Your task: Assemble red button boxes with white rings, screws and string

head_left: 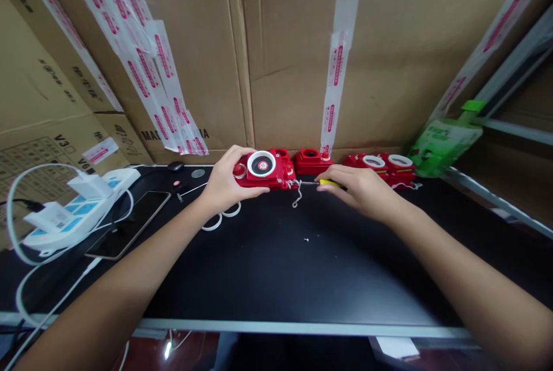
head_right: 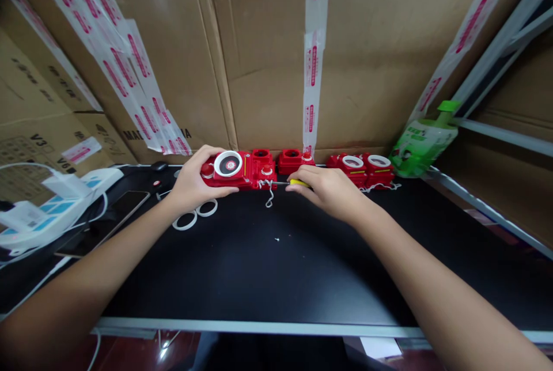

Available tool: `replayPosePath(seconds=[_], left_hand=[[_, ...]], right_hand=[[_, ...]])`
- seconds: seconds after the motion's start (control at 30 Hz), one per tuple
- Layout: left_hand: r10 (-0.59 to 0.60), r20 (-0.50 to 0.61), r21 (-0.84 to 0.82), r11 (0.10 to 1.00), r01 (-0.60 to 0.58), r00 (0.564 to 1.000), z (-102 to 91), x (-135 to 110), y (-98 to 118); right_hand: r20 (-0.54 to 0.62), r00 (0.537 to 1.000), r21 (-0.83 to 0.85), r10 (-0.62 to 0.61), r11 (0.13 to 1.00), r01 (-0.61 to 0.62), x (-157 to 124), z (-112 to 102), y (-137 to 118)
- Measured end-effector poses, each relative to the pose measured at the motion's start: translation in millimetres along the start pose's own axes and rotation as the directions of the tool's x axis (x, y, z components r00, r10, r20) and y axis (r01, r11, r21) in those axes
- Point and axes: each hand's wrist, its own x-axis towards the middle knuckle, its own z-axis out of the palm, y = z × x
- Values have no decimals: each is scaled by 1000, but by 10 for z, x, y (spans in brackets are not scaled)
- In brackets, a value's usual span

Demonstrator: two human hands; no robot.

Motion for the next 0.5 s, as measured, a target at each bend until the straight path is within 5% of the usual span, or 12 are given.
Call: replayPosePath(seconds=[0.5], left_hand=[[3, 11, 0, 1000, -3, 1000, 8, -11, -16]], right_hand=[[-64, 997, 90, -33, 995, 39, -10, -30, 21]])
